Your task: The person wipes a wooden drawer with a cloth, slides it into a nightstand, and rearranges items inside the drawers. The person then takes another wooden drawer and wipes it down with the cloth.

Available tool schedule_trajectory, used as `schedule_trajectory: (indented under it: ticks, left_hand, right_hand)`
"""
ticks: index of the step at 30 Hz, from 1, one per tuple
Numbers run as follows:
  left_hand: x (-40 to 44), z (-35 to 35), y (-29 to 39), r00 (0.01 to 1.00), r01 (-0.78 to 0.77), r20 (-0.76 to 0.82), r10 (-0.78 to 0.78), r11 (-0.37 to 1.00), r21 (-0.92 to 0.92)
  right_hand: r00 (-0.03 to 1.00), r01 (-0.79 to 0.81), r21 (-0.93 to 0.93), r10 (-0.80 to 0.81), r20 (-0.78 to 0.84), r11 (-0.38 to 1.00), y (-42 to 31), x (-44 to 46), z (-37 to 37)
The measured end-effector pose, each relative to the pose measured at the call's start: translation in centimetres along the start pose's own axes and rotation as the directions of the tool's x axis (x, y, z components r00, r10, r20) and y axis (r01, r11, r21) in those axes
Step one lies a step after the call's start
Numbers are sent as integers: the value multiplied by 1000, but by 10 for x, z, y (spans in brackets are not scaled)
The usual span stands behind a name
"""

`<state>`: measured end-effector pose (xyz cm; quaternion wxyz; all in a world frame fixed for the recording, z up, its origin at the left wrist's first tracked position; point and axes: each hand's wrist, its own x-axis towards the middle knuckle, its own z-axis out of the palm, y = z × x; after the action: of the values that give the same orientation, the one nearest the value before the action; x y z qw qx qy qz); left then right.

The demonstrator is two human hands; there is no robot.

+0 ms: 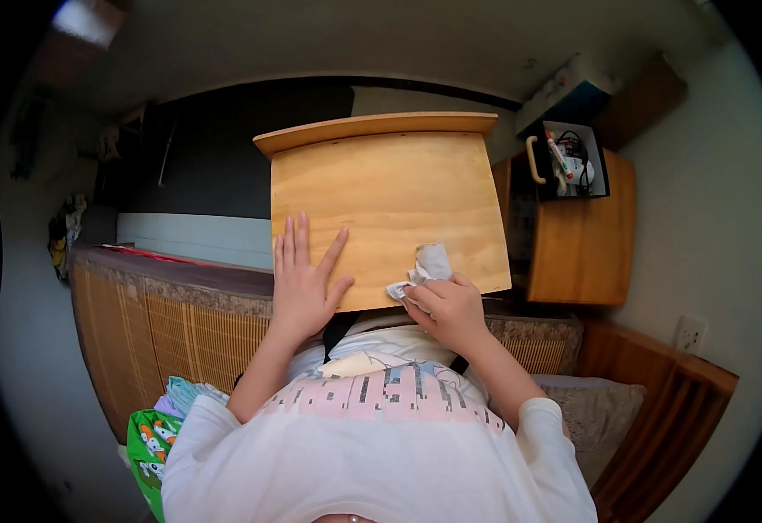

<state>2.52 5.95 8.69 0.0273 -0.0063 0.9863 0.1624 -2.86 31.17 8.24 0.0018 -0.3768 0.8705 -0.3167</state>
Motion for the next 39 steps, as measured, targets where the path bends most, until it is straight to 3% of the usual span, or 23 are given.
schedule_trajectory:
  ticks: [4, 9, 12, 15, 19, 21, 24, 28, 31, 33, 39]
  left_hand:
    - [1, 2, -1, 1000, -5, 21, 4, 999, 49]
    - [-1, 0, -2, 999, -20, 26, 19, 1000, 6]
    - [2, -2, -1, 1000, -10, 24, 10, 1000, -3]
    - [4, -4, -1, 999, 2, 54, -3, 1000, 19]
    - [3, 0, -4, 998, -3, 66, 2, 1000, 20]
    - [4, 0, -3, 999, -6, 53, 4, 999, 31]
    - [6, -2, -2, 1000, -3, 30, 3, 1000, 16]
    - [9, -3, -3, 999, 22, 44, -21, 1000, -11]
    - [8, -1, -5, 998, 36, 48, -36, 999, -7]
    - [6, -2, -4, 999, 12, 43, -11, 1000, -23]
    - [8, -4, -1, 1000, 18, 22, -17, 1000, -14]
  right_hand:
    - [996, -54, -93, 47, -71, 994, 9, -8, -4]
    - [998, 46, -44, -48, -49, 998, 29, 62, 20]
    - [988, -38, -108, 21, -150, 993, 41, 75, 23]
    - [998, -55, -62, 55, 11, 997, 21, 31, 9]
    - [995, -94, -53, 96, 34, 994, 24, 31, 14]
    - [985, -119, -97, 105, -138, 988, 39, 67, 27]
    - [978, -168, -109, 151, -145, 980, 45, 84, 30]
    - [996, -83, -110, 87, 36, 990, 22, 30, 10]
    - [994, -81, -120, 89, 63, 989, 27, 41, 10]
    - [992, -31, -133, 14, -122, 991, 52, 78, 29]
    - [956, -105, -236, 34, -290, 966, 110, 165, 54]
